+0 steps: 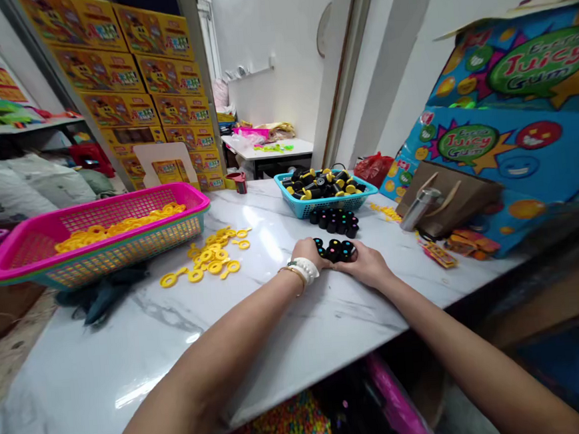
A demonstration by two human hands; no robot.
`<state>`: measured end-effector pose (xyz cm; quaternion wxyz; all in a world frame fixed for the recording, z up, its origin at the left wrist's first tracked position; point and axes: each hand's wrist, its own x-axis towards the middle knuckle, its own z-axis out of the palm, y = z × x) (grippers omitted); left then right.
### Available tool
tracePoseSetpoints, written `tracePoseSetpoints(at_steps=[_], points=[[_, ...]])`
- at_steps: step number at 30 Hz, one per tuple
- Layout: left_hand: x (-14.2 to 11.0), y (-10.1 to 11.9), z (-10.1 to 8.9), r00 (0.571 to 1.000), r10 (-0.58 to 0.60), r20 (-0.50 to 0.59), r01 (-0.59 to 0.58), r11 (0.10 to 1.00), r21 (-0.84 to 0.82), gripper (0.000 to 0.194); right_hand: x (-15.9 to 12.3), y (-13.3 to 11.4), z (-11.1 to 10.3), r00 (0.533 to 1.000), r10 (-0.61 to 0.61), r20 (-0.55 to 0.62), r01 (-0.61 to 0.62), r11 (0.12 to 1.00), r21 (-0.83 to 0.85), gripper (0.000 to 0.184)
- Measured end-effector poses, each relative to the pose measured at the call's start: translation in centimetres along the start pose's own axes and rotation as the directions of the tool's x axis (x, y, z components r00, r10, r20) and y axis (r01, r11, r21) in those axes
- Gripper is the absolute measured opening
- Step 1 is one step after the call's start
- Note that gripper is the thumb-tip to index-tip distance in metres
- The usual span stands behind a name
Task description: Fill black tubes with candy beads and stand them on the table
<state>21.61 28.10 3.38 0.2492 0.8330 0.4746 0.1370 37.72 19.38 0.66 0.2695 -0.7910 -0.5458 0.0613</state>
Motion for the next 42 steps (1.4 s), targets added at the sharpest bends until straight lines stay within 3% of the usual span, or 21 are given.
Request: tracePoseSetpoints(at_steps=[5, 12, 20, 27, 31, 36, 38, 40, 42], points=[[3.6, 0.2, 0.3, 0.997, -0.054, -0.057, 0.053, 0.998, -0.015, 0.066, 2.6, 0.6, 1.2, 0.993, 0.062, -0.099, -0.058, 0.997, 0.040, 0.086], [5.9, 0.5, 1.1, 0.985, -0.118, -0.128, 0.114, 0.993, -0.035, 0.078, 3.6, 1.0, 2.0, 0.978, 0.081, -0.193, -0.055, 0.989, 0.136, 0.073], [8.4, 0.5, 1.2, 0.989, -0.127, -0.077, 0.128, 0.992, 0.009, 0.034, 5.0, 0.9, 2.7, 0.967, 0.073, -0.242, -0.033, 0.986, 0.166, 0.061], [7.9, -0.1, 0.7, 0.986, -0.123, -0.116, 0.120, 0.992, -0.032, 0.036, 4.5, 0.5, 2.9, 0.960, 0.055, -0.274, -0.018, 0.991, 0.133, 0.059], [5.2, 0.8, -0.3, 0.975, -0.142, -0.168, 0.133, 0.989, -0.065, 0.055, 4.3, -0.1, 2.2, 0.962, 0.054, -0.267, -0.027, 0.994, 0.104, 0.053], [-1.4, 2.9, -1.3, 0.993, -0.098, -0.063, 0.093, 0.993, -0.077, 0.052, 3.3, -0.2, 1.3, 0.974, 0.091, -0.209, -0.079, 0.995, 0.065, 0.047], [-6.0, 2.3, -2.1, 0.998, -0.055, -0.003, 0.054, 0.994, -0.095, 0.057, 1.4, -0.1, 1.0, 0.957, -0.042, -0.286, 0.061, 0.997, 0.057, 0.044], [-12.5, 0.8, -3.7, 0.994, 0.045, 0.100, -0.032, 0.992, -0.125, 0.045, -2.4, -0.1, 0.0, 0.938, -0.174, -0.301, 0.208, 0.974, 0.087, 0.037], [-20.5, -1.1, -5.6, 0.936, 0.306, 0.173, -0.278, 0.946, -0.170, 0.025, -7.7, -0.1, -1.8, 0.908, -0.279, -0.312, 0.312, 0.948, 0.060, 0.031]])
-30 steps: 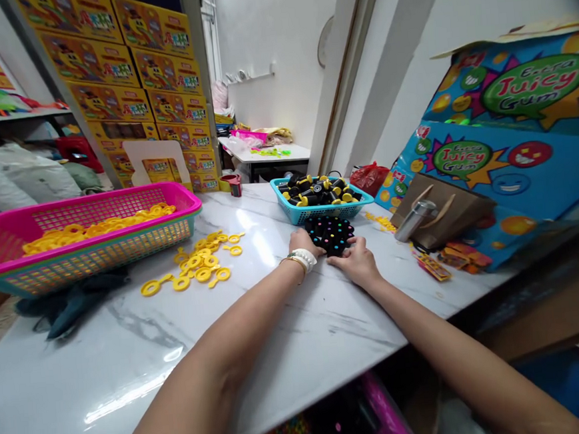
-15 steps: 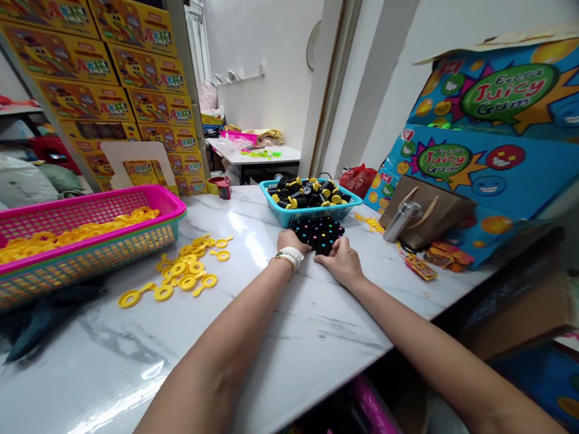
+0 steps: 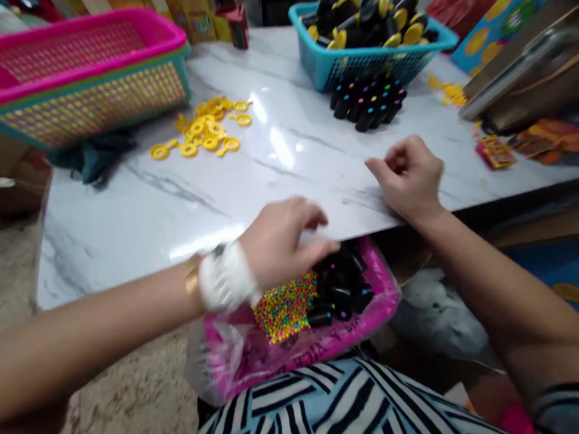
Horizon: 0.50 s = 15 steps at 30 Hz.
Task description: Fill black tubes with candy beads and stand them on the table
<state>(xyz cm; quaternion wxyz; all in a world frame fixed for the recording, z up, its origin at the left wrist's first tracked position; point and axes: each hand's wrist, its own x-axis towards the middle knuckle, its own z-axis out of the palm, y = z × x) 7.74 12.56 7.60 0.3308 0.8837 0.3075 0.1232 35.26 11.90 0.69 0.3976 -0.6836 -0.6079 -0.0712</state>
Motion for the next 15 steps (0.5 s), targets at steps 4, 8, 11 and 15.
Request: tracePoseSetpoints(at_steps=[4, 8, 11, 15], points=[[-14.6, 0.6, 1.4, 0.992, -0.020, -0.124, 0.028, 0.997, 0.067, 0.018, -9.6, -1.7, -5.9, 0.930, -0.271, 0.250, 0.305, 0.946, -0.111, 0.032], [-19.5, -1.1, 5.4, 0.885, -0.213, -0.415, 0.337, 0.907, 0.253, 0.067, -16.3, -1.0, -6.4, 0.918, -0.147, 0.368, 0.247, 0.939, -0.240, 0.029], [-18.1, -3.0, 8.0, 0.775, -0.294, -0.560, 0.496, 0.831, 0.250, 0.104, -18.8, -1.0, -5.3, 0.913, 0.018, 0.408, 0.084, 0.969, -0.231, 0.035], [-16.3, -5.4, 8.7, 0.616, -0.363, -0.699, 0.603, 0.788, 0.122, 0.097, -19.1, -1.6, -5.9, 0.867, 0.066, 0.494, 0.047, 0.976, -0.211, 0.028]])
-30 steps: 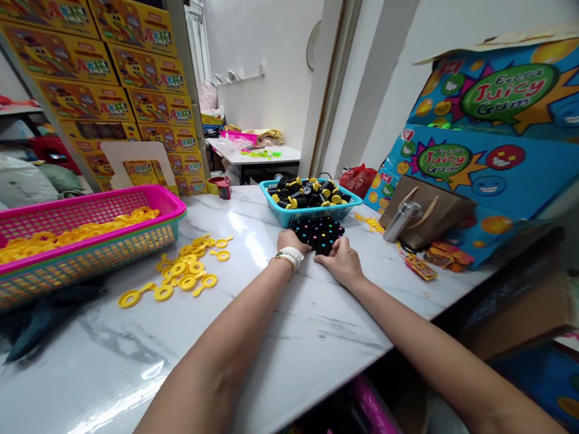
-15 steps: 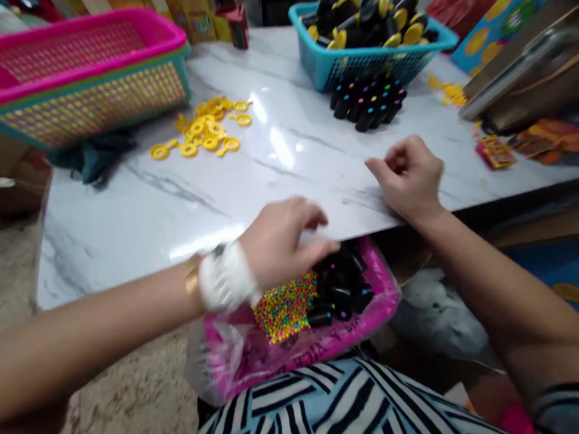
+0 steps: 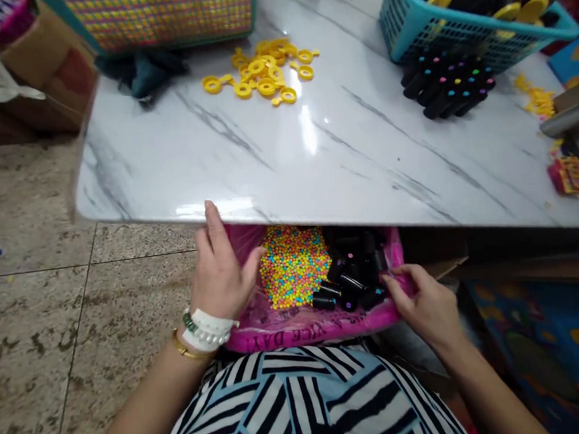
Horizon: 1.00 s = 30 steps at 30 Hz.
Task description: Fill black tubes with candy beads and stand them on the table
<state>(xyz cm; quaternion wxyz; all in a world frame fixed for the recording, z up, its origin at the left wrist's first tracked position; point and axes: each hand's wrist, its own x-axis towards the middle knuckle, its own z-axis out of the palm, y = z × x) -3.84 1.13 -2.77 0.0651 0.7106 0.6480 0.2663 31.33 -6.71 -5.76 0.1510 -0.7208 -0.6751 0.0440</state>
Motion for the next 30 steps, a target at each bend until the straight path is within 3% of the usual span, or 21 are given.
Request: tracePoseSetpoints(at_steps=[3, 6, 9, 11, 13, 15, 16, 19, 21, 23, 26, 28, 30], points=[[0.0, -1.4, -0.6, 1.000, -0.014, -0.021, 0.014, 0.999, -0.038, 0.072, 0.2, 0.9, -1.4, 0.990, -0.029, 0.137, 0.031, 0.999, -0.013, 0.029], [-1.3, -2.5, -1.8, 0.999, -0.034, -0.033, 0.032, 0.998, -0.045, 0.067, 0.7, 1.1, -2.4, 0.971, -0.102, 0.217, 0.122, 0.989, -0.082, 0.030], [-2.9, -2.8, -2.0, 0.991, -0.122, -0.055, 0.118, 0.991, -0.069, 0.066, 1.5, -1.1, -3.1, 0.961, -0.223, 0.161, 0.266, 0.903, -0.338, 0.033], [-3.5, -2.7, -1.7, 0.984, -0.176, -0.038, 0.171, 0.979, -0.115, 0.058, 2.5, -3.8, -3.1, 0.929, -0.364, 0.067, 0.360, 0.846, -0.395, 0.027], [-3.6, -2.3, -1.4, 0.978, -0.207, -0.011, 0.202, 0.963, -0.177, 0.049, 4.1, -6.9, -2.1, 0.834, -0.551, 0.024, 0.537, 0.801, -0.266, 0.018], [-3.6, -1.9, -1.3, 0.969, -0.243, 0.045, 0.246, 0.942, -0.228, 0.046, 6.3, -9.7, 0.1, 0.709, -0.700, 0.082, 0.704, 0.699, -0.125, 0.026], [-3.5, -1.8, -1.3, 0.961, -0.265, 0.081, 0.277, 0.929, -0.245, 0.046, 7.3, -10.9, 1.4, 0.692, -0.714, 0.109, 0.722, 0.682, -0.116, 0.033], [-3.4, -1.6, -1.3, 0.928, -0.332, 0.171, 0.369, 0.886, -0.280, 0.048, 9.4, -13.6, 4.9, 0.737, -0.644, 0.205, 0.670, 0.736, -0.096, 0.041], [-3.5, -1.7, -1.3, 0.919, -0.352, 0.178, 0.392, 0.868, -0.303, 0.044, 9.4, -14.5, 5.9, 0.781, -0.540, 0.315, 0.584, 0.810, -0.059, 0.049], [-3.6, -1.8, -1.1, 0.917, -0.361, 0.171, 0.398, 0.860, -0.319, 0.038, 8.6, -14.8, 5.6, 0.782, -0.455, 0.426, 0.508, 0.861, -0.013, 0.064], [-3.7, -1.9, -1.0, 0.917, -0.361, 0.171, 0.399, 0.858, -0.324, 0.031, 7.7, -14.4, 4.3, 0.695, -0.546, 0.468, 0.535, 0.828, 0.170, 0.052], [-3.5, -1.8, -0.9, 0.915, -0.359, 0.184, 0.401, 0.861, -0.314, 0.028, 7.7, -14.0, 3.8, 0.634, -0.680, 0.369, 0.628, 0.731, 0.268, 0.038], [-3.4, -1.7, -0.9, 0.912, -0.363, 0.192, 0.407, 0.859, -0.311, 0.028, 7.9, -13.7, 3.9, 0.555, -0.782, 0.285, 0.740, 0.620, 0.261, 0.038]])
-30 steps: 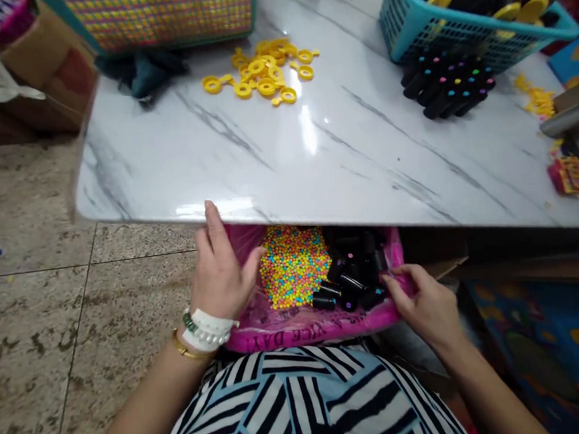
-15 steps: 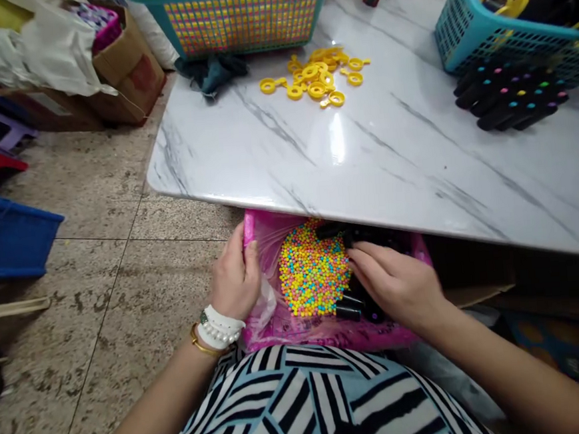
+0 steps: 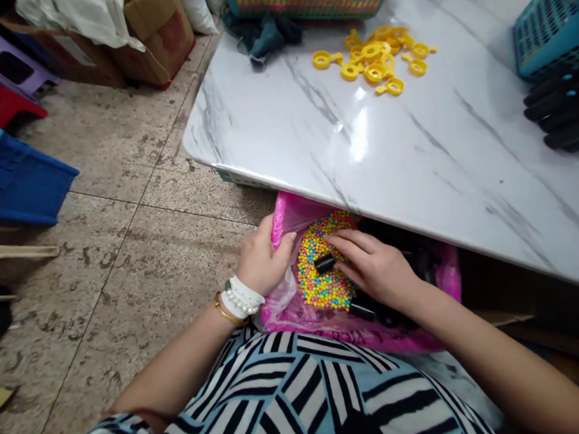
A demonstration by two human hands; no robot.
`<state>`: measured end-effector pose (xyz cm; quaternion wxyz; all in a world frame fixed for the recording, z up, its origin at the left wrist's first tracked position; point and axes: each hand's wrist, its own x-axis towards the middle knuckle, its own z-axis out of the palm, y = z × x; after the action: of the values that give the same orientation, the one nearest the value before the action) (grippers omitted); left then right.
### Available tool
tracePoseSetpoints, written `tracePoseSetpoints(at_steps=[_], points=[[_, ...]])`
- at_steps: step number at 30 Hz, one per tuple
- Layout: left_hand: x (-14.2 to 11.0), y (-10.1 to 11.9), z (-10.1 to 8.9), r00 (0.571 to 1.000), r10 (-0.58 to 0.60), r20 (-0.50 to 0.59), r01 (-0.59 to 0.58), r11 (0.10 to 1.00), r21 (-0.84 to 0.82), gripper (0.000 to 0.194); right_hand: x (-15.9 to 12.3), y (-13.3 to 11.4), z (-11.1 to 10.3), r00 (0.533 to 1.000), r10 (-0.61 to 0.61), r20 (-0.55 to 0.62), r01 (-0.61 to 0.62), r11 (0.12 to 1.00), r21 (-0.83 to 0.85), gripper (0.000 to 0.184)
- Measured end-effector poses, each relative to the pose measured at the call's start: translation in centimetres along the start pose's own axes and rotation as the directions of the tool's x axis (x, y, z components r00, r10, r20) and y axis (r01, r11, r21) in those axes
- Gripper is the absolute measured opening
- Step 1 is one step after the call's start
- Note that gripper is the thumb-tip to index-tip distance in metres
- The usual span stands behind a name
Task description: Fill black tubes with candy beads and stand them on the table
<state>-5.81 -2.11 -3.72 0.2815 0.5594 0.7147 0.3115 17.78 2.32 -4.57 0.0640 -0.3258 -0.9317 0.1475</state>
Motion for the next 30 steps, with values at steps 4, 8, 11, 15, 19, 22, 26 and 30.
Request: tracePoseSetpoints(at_steps=[4, 8, 11, 15, 19, 22, 26, 30], points=[[-0.4, 0.2, 0.2, 0.999, 0.002, -0.043, -0.006, 0.996, -0.089, 0.040, 0.2, 0.2, 1.5, 0.970, -0.214, 0.111, 0.228, 0.964, -0.134, 0.039], [-1.0, 0.3, 0.1, 0.999, -0.007, -0.037, -0.001, 0.979, -0.203, 0.045, 0.4, -0.3, 2.3, 0.984, -0.180, 0.006, 0.179, 0.973, -0.147, 0.030], [-1.0, 0.5, 0.1, 0.999, 0.021, -0.029, -0.027, 0.974, -0.225, 0.042, 1.2, -0.7, 2.3, 0.995, -0.050, -0.088, 0.033, 0.984, -0.177, 0.031], [-0.5, 0.7, 0.2, 0.999, 0.039, -0.012, -0.041, 0.968, -0.248, 0.041, 2.4, -1.3, 3.1, 0.996, -0.040, -0.082, 0.031, 0.993, -0.115, 0.029], [-0.4, 0.1, 0.3, 1.000, 0.001, 0.014, 0.003, 0.954, -0.300, 0.045, 2.2, -0.9, 3.4, 0.990, -0.076, -0.121, 0.099, 0.976, 0.195, 0.026], [-0.4, -0.2, 0.5, 1.000, -0.023, 0.015, 0.027, 0.952, -0.306, 0.047, 1.5, 0.0, 2.6, 0.993, -0.058, -0.105, 0.075, 0.984, 0.163, 0.026], [-0.3, -0.1, 0.7, 1.000, -0.017, 0.003, 0.017, 0.947, -0.321, 0.045, 1.2, -0.3, 2.3, 0.992, -0.112, 0.053, 0.112, 0.994, 0.020, 0.026], [-0.2, -0.2, 0.8, 1.000, -0.007, 0.019, 0.013, 0.930, -0.367, 0.043, 1.0, -1.5, 2.3, 0.990, -0.138, 0.014, 0.128, 0.948, 0.292, 0.026]])
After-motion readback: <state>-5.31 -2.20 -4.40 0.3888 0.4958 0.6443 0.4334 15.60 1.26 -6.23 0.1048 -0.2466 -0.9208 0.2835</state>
